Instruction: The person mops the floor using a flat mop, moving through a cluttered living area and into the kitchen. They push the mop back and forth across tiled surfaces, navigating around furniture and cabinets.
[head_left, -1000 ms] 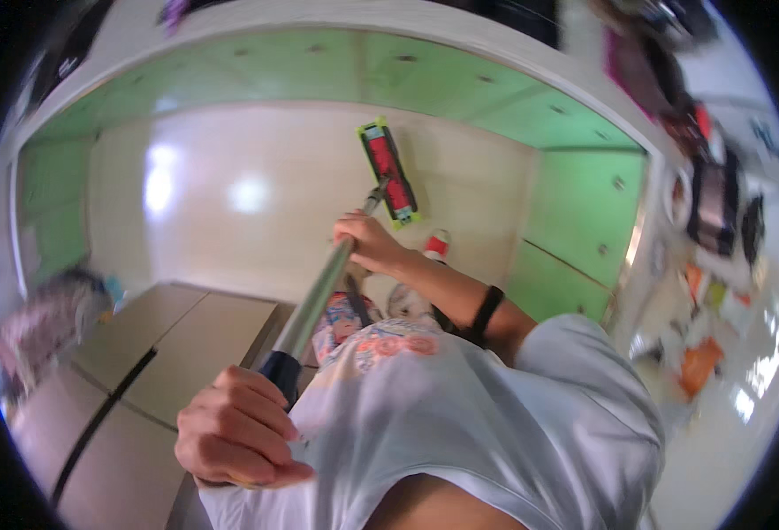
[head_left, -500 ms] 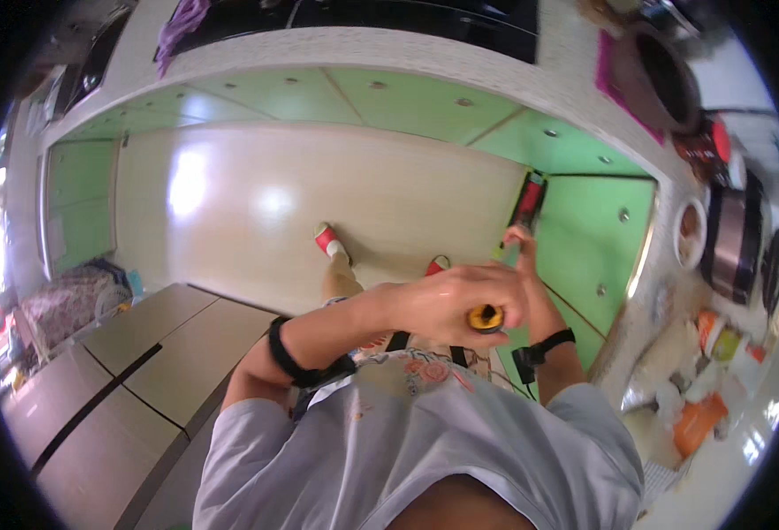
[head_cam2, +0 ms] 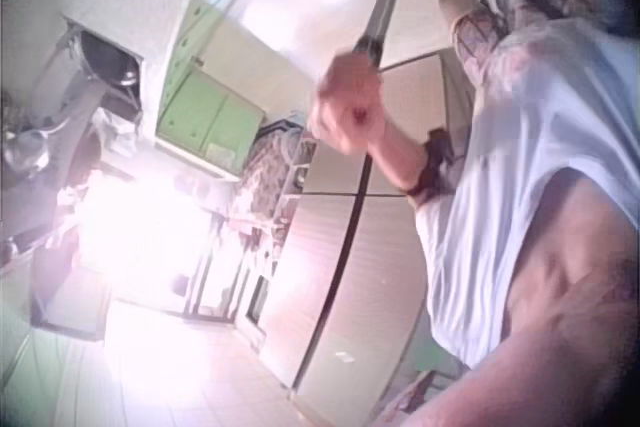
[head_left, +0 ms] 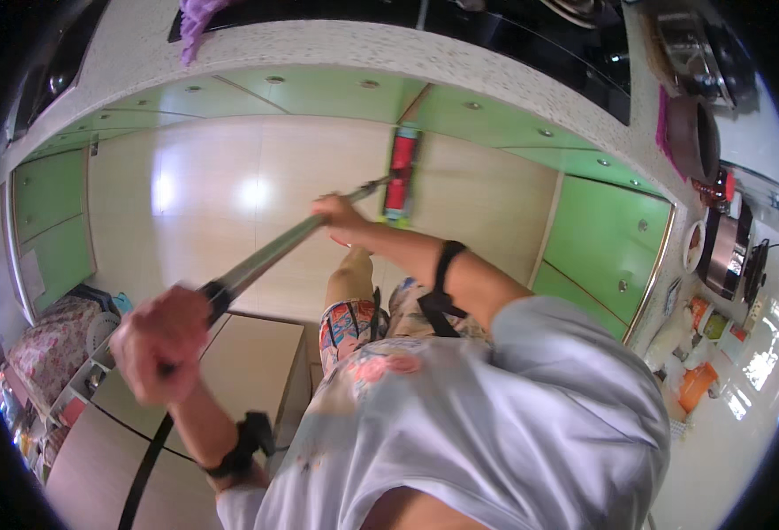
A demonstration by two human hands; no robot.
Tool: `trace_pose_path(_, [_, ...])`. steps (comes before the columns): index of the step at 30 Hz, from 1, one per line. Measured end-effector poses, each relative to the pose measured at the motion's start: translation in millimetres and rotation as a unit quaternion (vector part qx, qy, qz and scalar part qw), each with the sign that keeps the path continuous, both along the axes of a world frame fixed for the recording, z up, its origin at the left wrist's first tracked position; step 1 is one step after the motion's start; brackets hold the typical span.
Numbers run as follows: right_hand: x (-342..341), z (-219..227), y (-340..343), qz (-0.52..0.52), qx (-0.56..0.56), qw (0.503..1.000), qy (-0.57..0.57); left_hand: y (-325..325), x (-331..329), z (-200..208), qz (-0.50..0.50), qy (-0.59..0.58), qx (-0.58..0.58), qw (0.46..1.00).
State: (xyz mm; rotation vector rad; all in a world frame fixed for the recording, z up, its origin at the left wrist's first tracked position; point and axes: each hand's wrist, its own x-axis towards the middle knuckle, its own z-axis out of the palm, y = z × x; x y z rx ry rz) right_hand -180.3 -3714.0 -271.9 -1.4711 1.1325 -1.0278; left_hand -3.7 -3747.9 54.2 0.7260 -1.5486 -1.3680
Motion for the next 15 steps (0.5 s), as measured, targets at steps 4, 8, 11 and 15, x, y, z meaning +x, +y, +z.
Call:
trace_pose_path(4, [154,6,-83,0.060,-0.094,0.994,0.001,-25,103,26,0.072,0.020,0.007,0.997])
trace_pose_path(8, [235,-24,-136,0.107,-0.112,0.986,-0.061,-51,143,30,0.155,-0.064,-0.015,0.986])
trace_pose_path(11, [232,-38,-152,0.146,-0.027,0.988,0.030,-75,127,32,0.242,-0.253,-0.221,0.910])
trace_pose_path(15, [121,-20,-153,0.101,-0.164,0.922,0.336,-94,70,32,0.133,-0.004,0.039,0.990])
